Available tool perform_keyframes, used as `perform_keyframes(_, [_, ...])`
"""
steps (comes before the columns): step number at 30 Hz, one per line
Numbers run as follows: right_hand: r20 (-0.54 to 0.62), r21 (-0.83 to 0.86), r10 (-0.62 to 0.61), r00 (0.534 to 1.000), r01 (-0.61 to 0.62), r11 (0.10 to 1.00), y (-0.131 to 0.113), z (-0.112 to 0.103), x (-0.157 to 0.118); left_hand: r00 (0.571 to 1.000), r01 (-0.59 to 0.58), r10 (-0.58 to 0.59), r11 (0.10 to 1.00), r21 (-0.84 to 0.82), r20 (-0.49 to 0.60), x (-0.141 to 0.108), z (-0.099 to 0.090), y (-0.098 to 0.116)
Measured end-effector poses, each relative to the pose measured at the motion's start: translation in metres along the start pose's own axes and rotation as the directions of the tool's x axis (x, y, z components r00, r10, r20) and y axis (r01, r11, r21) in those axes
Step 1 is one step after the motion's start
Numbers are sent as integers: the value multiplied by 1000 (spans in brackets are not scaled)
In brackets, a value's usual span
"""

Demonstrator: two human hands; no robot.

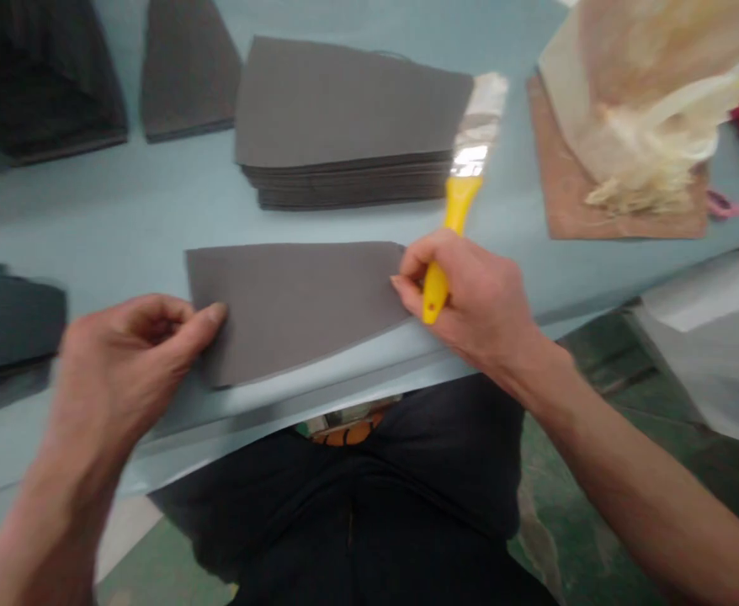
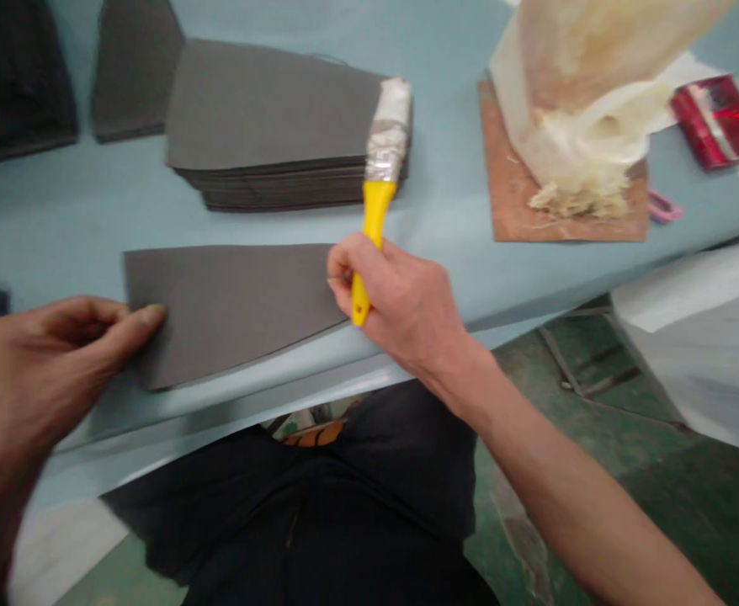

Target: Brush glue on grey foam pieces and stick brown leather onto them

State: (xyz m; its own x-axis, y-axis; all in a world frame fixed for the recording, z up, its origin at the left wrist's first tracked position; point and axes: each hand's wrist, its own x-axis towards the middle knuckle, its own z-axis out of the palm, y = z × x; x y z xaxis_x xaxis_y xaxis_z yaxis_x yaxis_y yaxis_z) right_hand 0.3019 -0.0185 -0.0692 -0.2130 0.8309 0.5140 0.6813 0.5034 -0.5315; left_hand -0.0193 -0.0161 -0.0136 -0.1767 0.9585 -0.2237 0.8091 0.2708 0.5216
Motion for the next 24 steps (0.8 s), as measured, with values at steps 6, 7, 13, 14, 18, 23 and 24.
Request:
perform_keyframes(6, [-46,-210,-135,990,123,970,1,2,-4,1000,-3,3,998,-68,7,1,2,-5])
perform_keyframes(7, [-31,-193,-153,988,145,970,0,1,-3,1000,-16,17,996,-84,6,1,2,-6])
perform_keyframes(13, [38,-190,-92,995,98,977,-2,-5,-1,999,-46,46,993,-108,-5,0,3,-9])
perform_keyframes(14, [48,-197,-70,996,78,977,-2,-5,-1,999,-45,46,993,-107,-1,1,3,-10])
perform_keyframes(18, [71,-217,-88,994,101,971,-2,-6,-1,999,-44,45,994,-98,9,3,2,-13])
perform_keyframes(23, [24,-217,-165,986,167,962,-2,-5,-1,999,-46,46,997,-69,-2,1,3,-8])
perform_keyframes(24, [26,-223,-170,985,171,960,-2,-4,-1,999,-47,47,997,-65,-4,1,3,-8])
